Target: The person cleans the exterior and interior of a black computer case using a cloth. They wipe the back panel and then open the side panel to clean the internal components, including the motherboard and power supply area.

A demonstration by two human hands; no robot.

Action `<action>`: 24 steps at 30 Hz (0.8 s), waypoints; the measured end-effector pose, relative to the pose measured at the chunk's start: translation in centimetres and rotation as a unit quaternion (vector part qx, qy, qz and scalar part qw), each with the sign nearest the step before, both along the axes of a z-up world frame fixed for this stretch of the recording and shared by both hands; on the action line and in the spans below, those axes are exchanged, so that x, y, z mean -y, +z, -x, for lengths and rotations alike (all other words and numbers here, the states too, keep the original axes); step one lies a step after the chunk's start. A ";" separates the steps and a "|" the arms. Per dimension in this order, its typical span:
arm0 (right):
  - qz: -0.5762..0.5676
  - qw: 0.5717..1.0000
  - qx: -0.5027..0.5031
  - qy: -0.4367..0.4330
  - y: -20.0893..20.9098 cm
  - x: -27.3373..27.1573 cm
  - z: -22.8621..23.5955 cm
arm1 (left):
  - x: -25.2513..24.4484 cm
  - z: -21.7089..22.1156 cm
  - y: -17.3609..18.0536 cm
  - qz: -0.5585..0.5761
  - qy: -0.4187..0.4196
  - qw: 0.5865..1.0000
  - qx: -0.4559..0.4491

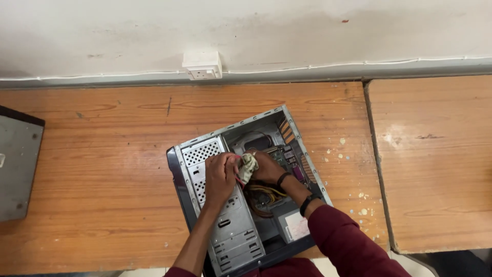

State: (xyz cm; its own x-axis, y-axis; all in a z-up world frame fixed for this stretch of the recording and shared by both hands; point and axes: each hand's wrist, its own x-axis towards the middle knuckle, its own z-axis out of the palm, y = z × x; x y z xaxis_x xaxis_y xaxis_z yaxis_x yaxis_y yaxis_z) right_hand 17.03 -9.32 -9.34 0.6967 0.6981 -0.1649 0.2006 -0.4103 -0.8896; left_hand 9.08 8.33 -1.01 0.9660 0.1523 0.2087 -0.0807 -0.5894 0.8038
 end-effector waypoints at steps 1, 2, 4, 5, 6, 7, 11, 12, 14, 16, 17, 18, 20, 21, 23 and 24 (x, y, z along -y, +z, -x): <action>0.001 1.000 0.001 -0.001 -0.6 -0.2 -0.6 | 0.0 -0.2 0.1 0.001 -0.001 1.000 0.001; -0.113 0.991 -0.063 -0.042 -1.1 -0.3 -1.1 | 0.1 -0.3 0.2 -0.004 0.004 1.000 -0.004; -0.223 0.962 -0.132 -0.082 -0.7 -0.4 -1.3 | 0.3 0.1 0.1 -0.009 0.012 1.000 -0.015; -0.248 0.957 -0.118 -0.088 0.3 -0.4 -1.6 | 0.4 0.2 -0.1 -0.027 0.023 0.999 0.015; -0.274 0.952 -0.104 -0.094 1.3 -0.4 -1.8 | 0.5 0.2 -0.2 -0.046 0.034 0.997 0.045; -0.274 0.951 -0.104 -0.094 0.6 -0.5 -1.4 | 0.4 0.2 -0.3 -0.046 0.034 0.997 0.045; -0.172 0.976 -0.103 -0.083 -4.2 -0.1 0.1 | 0.3 0.1 -0.1 -0.016 0.026 1.000 0.005; -0.081 0.991 -0.092 -0.062 -5.9 0.2 0.5 | 0.2 0.1 0.1 0.005 0.017 1.000 -0.024; 0.008 0.998 -0.048 -0.031 -6.5 0.5 1.6 | 0.3 0.2 0.5 0.001 0.012 1.000 -0.010; 0.097 0.995 0.000 -0.003 -6.1 0.5 1.8 | 0.3 0.2 0.7 -0.004 0.005 1.000 0.008; 0.086 0.996 0.019 0.028 -5.3 0.4 1.6 | 0.4 0.2 0.6 -0.003 0.010 1.000 0.019; 0.074 0.995 0.038 0.059 -4.5 0.2 1.4 | 0.4 0.2 0.5 -0.001 0.014 0.999 0.030; 0.092 0.992 0.045 0.080 -3.9 -0.2 1.3 | 0.4 0.4 0.7 -0.002 0.011 1.000 0.021; 0.108 0.987 0.054 0.101 -3.6 -0.4 0.8 | 0.4 0.2 0.7 -0.004 0.007 1.000 0.014; 0.108 0.989 0.031 0.095 -2.8 -0.5 0.8 | 0.5 0.2 0.4 -0.012 0.013 1.000 0.026; 0.106 0.990 0.004 0.090 -2.5 -0.6 0.9 | 0.6 0.3 0.2 -0.021 0.019 0.999 0.034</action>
